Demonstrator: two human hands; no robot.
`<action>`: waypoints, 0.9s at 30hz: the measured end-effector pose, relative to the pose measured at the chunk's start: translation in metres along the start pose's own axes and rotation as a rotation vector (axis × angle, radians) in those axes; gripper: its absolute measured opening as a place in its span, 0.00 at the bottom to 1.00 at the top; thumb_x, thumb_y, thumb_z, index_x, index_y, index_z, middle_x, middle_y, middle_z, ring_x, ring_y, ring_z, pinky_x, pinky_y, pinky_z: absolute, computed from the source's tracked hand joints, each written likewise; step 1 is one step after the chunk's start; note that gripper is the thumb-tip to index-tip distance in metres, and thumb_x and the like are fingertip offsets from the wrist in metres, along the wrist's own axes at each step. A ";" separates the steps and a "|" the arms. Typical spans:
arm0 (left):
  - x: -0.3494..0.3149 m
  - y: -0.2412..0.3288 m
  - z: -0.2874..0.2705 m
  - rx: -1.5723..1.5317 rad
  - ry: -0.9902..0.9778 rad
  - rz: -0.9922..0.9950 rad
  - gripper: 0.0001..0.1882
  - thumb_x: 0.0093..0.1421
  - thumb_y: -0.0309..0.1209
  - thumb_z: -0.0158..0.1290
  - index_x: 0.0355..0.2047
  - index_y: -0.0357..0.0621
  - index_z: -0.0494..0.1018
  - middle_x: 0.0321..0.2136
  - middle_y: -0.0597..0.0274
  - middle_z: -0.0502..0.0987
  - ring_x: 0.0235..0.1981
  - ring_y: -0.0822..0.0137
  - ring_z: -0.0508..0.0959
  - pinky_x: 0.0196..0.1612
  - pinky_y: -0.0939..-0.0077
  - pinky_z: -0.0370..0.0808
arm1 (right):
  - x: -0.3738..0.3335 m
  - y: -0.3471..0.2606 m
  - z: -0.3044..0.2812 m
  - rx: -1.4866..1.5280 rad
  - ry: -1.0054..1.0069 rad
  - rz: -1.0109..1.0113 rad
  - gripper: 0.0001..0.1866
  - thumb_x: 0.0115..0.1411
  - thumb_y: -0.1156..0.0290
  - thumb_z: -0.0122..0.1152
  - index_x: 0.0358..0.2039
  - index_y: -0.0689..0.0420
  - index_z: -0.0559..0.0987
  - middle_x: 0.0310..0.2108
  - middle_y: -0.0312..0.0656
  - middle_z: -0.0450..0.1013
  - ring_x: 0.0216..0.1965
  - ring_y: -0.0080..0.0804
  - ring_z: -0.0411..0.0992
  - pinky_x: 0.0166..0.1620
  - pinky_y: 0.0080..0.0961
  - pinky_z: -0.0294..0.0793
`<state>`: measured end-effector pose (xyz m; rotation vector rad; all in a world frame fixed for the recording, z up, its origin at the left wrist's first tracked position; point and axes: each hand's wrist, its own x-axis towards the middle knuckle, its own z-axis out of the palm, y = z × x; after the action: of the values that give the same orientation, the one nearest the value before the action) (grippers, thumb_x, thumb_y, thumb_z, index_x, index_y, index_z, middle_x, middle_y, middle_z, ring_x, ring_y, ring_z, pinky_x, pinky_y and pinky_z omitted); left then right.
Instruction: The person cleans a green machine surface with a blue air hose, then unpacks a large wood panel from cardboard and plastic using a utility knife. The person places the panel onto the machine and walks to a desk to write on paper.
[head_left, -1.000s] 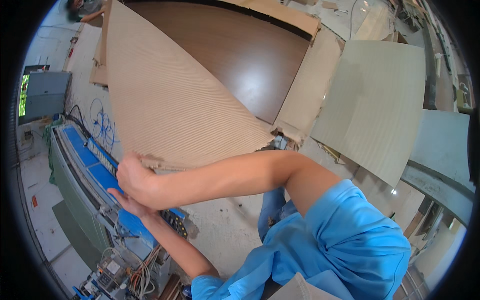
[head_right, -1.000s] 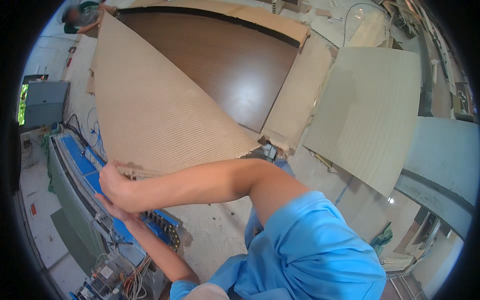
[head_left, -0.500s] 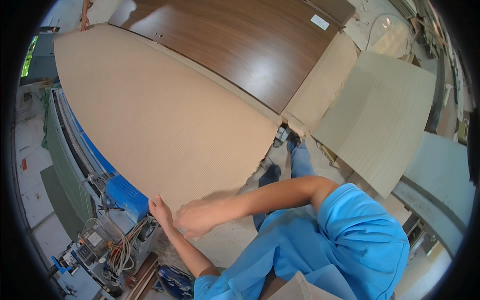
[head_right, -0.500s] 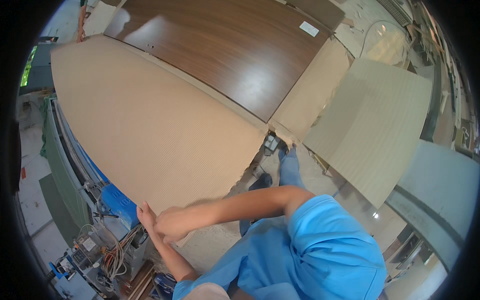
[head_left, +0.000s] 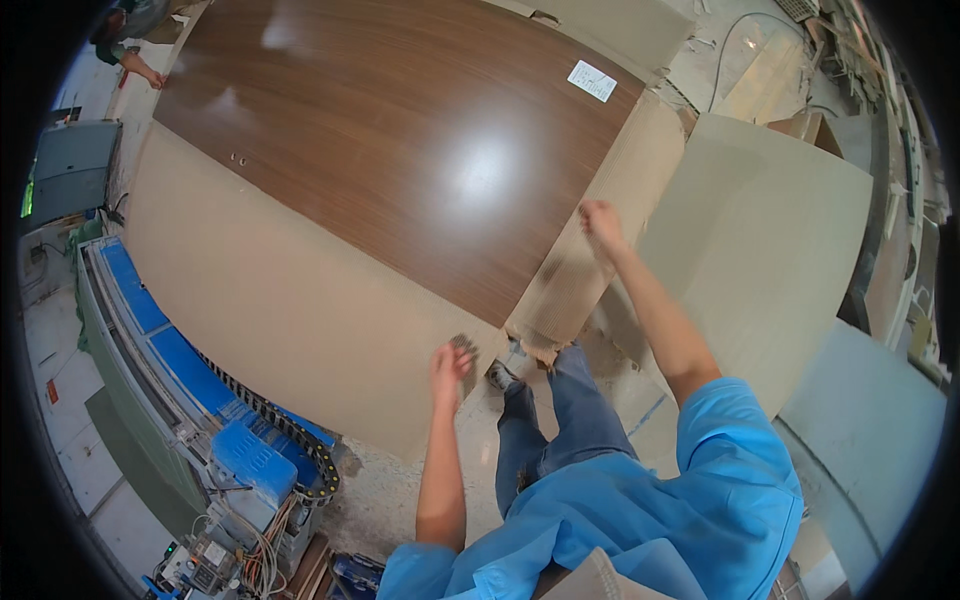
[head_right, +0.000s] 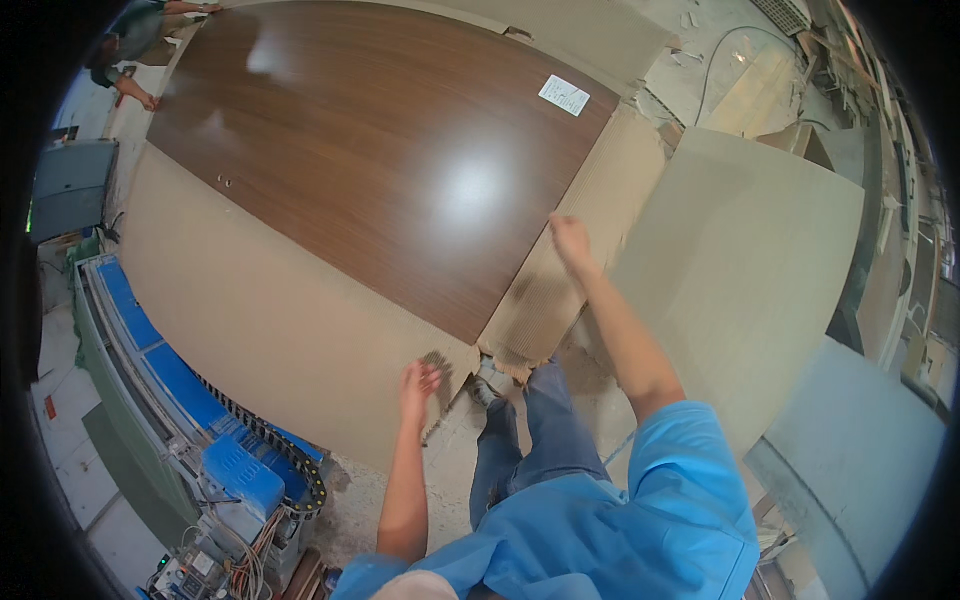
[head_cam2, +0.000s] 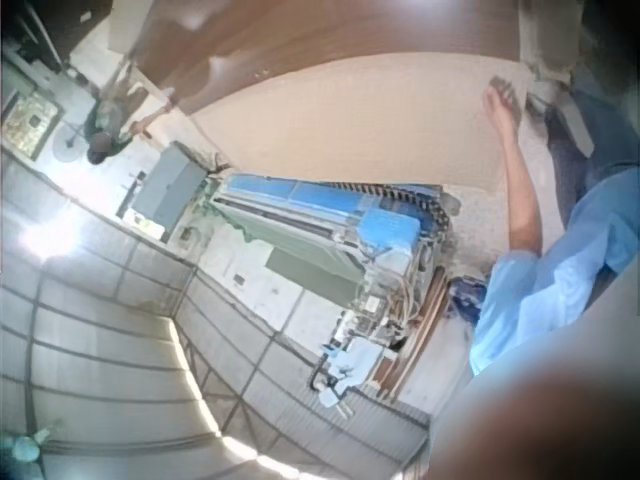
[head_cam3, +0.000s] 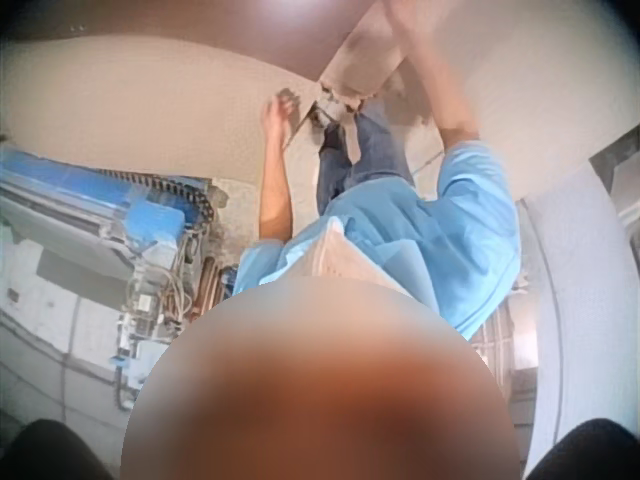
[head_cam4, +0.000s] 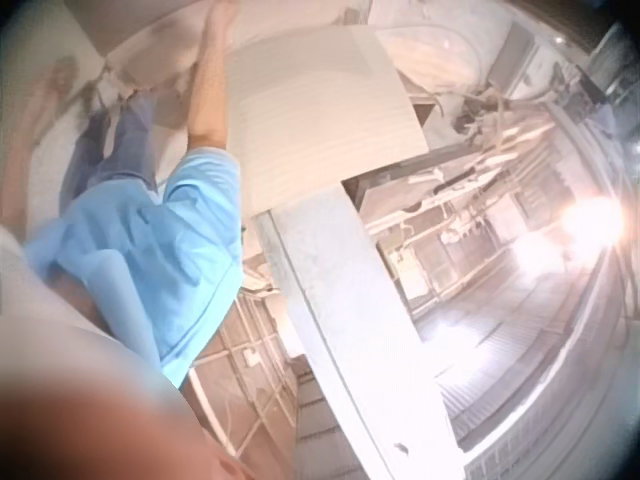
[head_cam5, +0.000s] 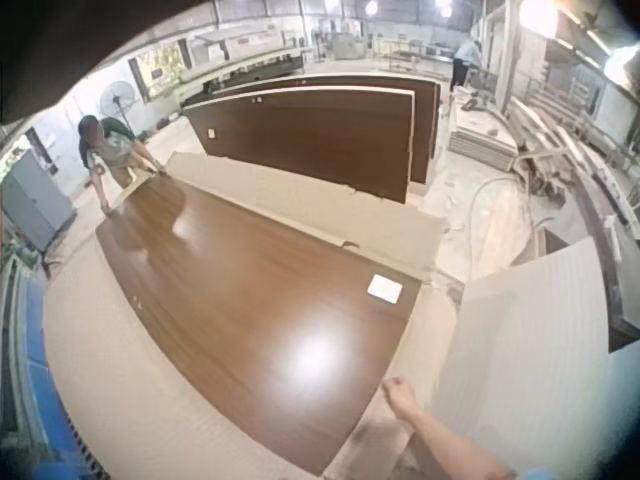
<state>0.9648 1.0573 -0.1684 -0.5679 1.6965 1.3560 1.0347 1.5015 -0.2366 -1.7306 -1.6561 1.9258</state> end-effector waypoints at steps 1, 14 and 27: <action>0.021 0.003 0.034 -0.123 -0.013 -0.134 0.30 0.71 0.48 0.46 0.62 0.36 0.64 0.53 0.51 0.73 0.54 0.62 0.74 0.58 0.61 0.70 | 0.026 -0.002 -0.008 0.156 -0.047 0.012 0.17 0.70 0.57 0.54 0.34 0.59 0.75 0.23 0.34 0.68 0.25 0.22 0.67 0.31 0.23 0.71; 0.089 0.027 0.119 -0.310 0.331 -0.240 0.46 0.61 0.59 0.56 0.66 0.35 0.58 0.66 0.53 0.62 0.66 0.56 0.61 0.65 0.57 0.57 | 0.108 -0.034 -0.020 -0.361 0.234 -0.088 0.28 0.65 0.56 0.59 0.45 0.75 0.75 0.36 0.55 0.76 0.39 0.49 0.75 0.44 0.43 0.74; 0.102 0.005 0.128 -0.729 0.310 -0.082 0.48 0.61 0.65 0.50 0.68 0.38 0.56 0.66 0.51 0.61 0.66 0.52 0.62 0.66 0.52 0.60 | 0.293 -0.152 -0.148 -0.871 0.217 -0.361 0.43 0.61 0.35 0.52 0.61 0.62 0.72 0.59 0.55 0.71 0.63 0.47 0.67 0.64 0.36 0.63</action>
<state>0.9516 1.1957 -0.2556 -1.2973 1.3443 1.8958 0.9523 1.8494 -0.2927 -1.5619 -2.6868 0.8526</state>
